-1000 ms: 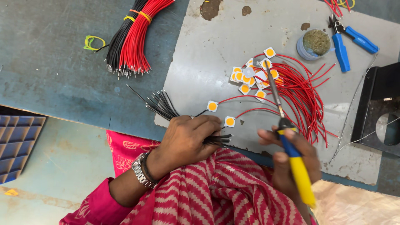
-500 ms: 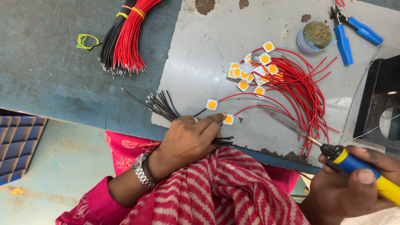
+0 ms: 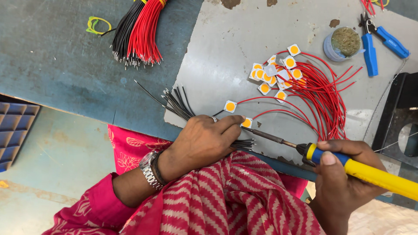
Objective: The person solders black wires to small square LED modules using a soldering iron and solder wire. They repeatedly pick up a module, apply solder to the connection points, and place the finished unit aside on the work surface.
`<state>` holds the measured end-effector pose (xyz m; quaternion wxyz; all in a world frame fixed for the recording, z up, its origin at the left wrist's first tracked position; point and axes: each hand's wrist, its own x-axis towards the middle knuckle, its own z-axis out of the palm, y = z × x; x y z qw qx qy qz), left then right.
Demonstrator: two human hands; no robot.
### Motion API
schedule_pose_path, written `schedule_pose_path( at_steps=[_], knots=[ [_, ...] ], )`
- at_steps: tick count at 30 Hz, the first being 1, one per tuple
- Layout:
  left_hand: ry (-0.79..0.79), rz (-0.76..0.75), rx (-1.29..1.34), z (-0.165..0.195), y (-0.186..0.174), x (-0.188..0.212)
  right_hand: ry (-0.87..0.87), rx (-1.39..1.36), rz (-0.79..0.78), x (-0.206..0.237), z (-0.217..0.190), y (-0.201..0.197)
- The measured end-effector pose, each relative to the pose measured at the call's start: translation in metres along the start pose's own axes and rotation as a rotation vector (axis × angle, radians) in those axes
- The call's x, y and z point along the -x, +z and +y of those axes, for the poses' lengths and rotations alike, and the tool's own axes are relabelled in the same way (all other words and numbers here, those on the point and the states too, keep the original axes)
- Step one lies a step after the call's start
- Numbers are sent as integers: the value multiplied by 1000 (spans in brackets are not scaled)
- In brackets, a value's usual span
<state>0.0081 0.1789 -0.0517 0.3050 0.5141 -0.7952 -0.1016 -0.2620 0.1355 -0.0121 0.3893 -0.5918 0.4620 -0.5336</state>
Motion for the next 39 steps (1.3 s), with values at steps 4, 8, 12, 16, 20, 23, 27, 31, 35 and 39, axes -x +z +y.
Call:
schedule_pose_path(
  at_steps=[4,8,12,16,20,23,27,31,35,39],
  knots=[
    [10,23,0,-1,1,0,-5,17,-15,-2,-5,4],
    [12,32,-27,-1,1,0,-1,133,-55,-1,-10,1],
    [11,33,-36,0,0,-2,-97,239,-159,0,-14,-4],
    [12,40,-43,1,-1,-3,-93,223,-145,3,-11,-7],
    [7,39,-18,1,-1,-3,-187,77,-99,2,-3,-11],
    [6,40,-5,1,0,-3,-173,32,-103,1,-1,-14],
    [-3,37,11,1,2,-4,-95,13,-98,2,-2,-13],
    [-22,10,13,1,3,-4,-99,40,-99,2,-2,-11],
    [-22,12,48,0,3,-3,-122,-17,-73,1,3,-17],
    [-5,131,133,1,-6,1,-236,-64,88,-8,18,-25]
  ],
)
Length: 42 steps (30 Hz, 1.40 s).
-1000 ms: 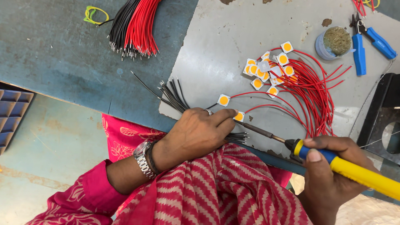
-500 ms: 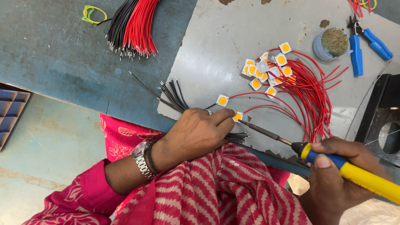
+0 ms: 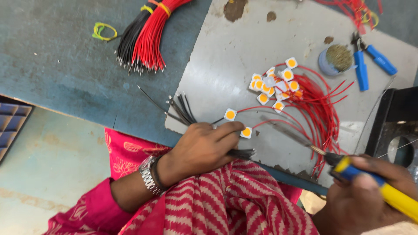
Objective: The person solders black wires to small square LED modules using a soldering iron and solder wire. They repeatedly pick up a module, apply solder to the connection points, and place the finished unit aside on the work surface.
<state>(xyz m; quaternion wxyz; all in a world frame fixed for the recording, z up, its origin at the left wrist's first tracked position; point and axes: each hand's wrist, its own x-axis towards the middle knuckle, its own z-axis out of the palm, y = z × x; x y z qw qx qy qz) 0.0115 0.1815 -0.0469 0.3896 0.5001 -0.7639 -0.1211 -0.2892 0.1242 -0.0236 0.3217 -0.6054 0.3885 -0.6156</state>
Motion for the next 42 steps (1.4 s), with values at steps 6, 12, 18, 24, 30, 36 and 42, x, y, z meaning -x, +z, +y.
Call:
schedule_pose_path(
  at_steps=[6,12,18,24,30,36,42],
  knots=[
    [-295,340,-7,-15,-20,-6,-102,44,131,-10,15,-20],
    [-328,326,-25,-19,-14,-9,-133,71,114,-6,22,-18],
    [-395,403,-33,-20,-19,-15,-68,5,-38,-15,14,17],
    [-292,519,-215,-26,-30,-25,-26,-42,-200,-22,9,58],
    [-147,453,-158,-25,-36,-21,-6,126,-401,-33,13,81],
    [-265,321,-95,-32,-43,-26,-121,668,-508,-42,12,96],
    [-305,33,-81,-30,-33,-41,-97,784,-487,-49,15,103]
  ],
)
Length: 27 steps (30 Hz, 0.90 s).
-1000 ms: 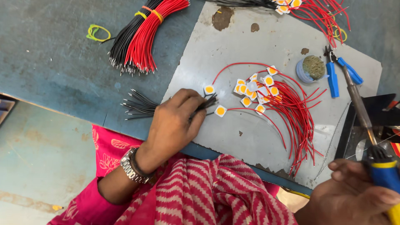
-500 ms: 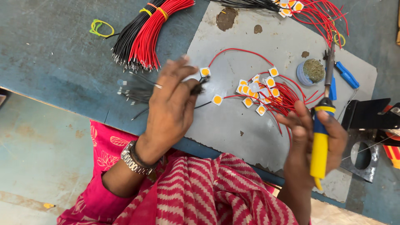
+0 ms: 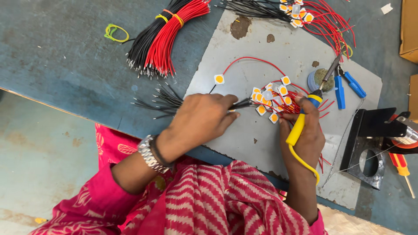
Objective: The person solders black wires to small square LED modules using a soldering iron and solder wire. They repeatedly pick up a module, apply solder to the connection points, and place the finished unit aside on the work surface.
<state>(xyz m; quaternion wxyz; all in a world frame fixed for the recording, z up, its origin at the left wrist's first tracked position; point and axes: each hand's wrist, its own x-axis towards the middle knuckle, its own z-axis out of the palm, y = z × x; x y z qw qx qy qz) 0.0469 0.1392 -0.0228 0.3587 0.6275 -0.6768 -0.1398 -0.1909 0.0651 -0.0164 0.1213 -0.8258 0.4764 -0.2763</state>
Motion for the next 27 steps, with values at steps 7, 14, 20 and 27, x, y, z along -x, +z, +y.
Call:
schedule_pose_path(
  at_steps=[7,14,20,27],
  knots=[
    [83,-50,-131,-4,18,-11,-199,-95,194,-7,3,-10],
    [134,-77,-173,-7,16,-35,-257,-307,211,-28,4,-20],
    [110,-146,-145,-4,14,-38,-216,-293,245,-24,16,-29],
    [122,230,-117,-14,18,-49,-162,-355,234,-13,26,-29]
  ],
)
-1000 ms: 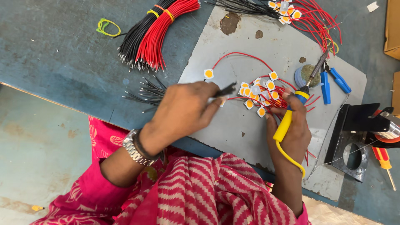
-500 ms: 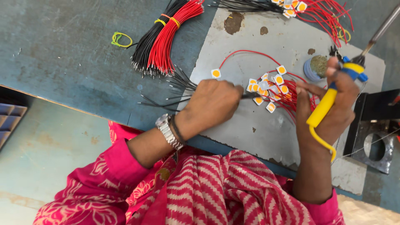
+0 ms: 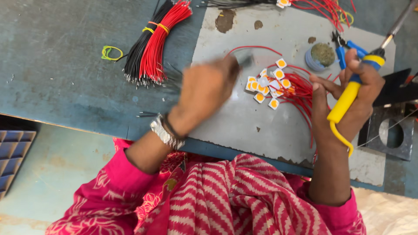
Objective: The person solders black wires to small square LED modules using a soldering iron and solder wire. They repeatedly pick up a module, apply solder to the connection points, and place the finished unit aside on the work surface.
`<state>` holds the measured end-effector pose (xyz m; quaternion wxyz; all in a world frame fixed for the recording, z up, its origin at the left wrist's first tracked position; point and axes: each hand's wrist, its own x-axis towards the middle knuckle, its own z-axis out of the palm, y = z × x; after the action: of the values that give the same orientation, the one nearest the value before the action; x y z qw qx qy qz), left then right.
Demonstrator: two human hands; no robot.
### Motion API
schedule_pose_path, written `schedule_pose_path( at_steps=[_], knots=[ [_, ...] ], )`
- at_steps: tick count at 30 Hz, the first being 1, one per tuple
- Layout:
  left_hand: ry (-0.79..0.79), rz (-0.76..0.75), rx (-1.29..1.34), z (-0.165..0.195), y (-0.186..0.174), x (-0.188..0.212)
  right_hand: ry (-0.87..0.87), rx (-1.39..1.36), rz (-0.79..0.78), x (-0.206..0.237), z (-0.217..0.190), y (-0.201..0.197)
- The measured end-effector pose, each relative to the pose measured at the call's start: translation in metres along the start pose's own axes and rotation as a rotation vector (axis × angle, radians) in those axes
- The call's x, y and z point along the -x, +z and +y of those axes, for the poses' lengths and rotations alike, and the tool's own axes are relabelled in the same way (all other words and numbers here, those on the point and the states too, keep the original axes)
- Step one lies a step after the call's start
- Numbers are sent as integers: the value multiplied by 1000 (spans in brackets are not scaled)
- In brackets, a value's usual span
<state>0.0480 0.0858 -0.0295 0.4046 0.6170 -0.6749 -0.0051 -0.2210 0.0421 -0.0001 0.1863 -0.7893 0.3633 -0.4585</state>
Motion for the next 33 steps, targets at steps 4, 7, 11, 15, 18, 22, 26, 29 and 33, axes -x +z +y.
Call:
schedule_pose_path(
  at_steps=[4,7,11,15,18,22,26,29,33],
  knots=[
    [6,202,-138,-27,-5,-51,137,-147,-86,-6,11,11],
    [32,254,120,-22,-10,-64,39,-83,-185,-20,24,21],
    [-25,183,339,-4,-24,-53,54,-24,-308,-32,31,32],
    [-78,37,349,24,-29,-16,183,-28,-384,-34,23,34],
    [-42,-123,384,36,-35,16,210,-63,-417,-23,12,26],
    [-54,-145,388,34,-39,38,183,-81,-397,-1,-4,18],
    [-30,-91,332,35,-38,55,53,23,-308,23,-25,16],
    [-61,-90,236,37,-39,68,145,-130,-384,38,-38,27],
    [-50,-74,173,35,-39,79,-123,54,-392,39,-42,41]
  ],
)
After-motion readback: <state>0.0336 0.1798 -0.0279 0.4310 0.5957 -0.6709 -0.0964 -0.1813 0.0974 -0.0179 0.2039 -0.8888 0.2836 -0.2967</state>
